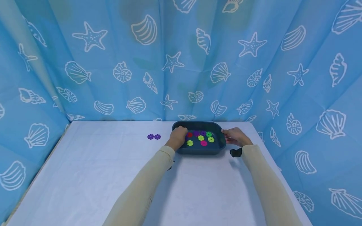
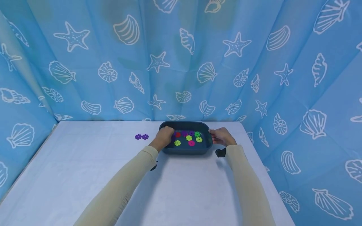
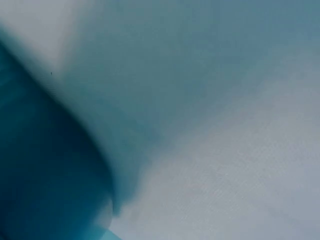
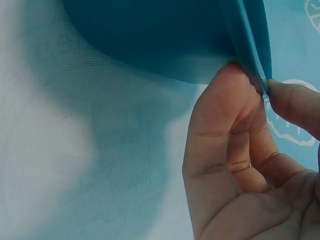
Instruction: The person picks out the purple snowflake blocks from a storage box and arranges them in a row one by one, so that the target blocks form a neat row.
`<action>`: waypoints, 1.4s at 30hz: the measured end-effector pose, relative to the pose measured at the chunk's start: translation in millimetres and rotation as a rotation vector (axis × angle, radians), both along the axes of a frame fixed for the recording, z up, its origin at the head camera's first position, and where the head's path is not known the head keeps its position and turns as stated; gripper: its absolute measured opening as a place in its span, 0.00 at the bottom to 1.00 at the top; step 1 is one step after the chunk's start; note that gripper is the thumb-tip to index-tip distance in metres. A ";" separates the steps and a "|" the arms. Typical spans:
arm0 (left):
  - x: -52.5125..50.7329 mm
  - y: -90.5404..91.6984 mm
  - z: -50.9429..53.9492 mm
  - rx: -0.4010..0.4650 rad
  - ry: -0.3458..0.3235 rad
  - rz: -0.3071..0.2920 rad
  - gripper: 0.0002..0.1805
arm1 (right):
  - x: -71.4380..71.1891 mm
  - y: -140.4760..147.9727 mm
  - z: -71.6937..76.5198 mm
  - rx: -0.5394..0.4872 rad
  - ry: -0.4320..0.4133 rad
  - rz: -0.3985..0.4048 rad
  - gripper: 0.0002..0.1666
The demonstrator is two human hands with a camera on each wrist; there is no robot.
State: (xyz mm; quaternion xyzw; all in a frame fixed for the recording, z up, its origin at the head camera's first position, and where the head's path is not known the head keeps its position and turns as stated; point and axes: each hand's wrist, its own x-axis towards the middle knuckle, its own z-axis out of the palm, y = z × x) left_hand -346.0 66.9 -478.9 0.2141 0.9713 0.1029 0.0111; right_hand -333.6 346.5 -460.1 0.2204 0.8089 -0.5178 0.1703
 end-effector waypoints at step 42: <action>-10.3 13.6 -7.1 0.471 -0.211 0.136 0.21 | 1.5 2.2 -2.3 -0.007 0.011 -0.019 0.28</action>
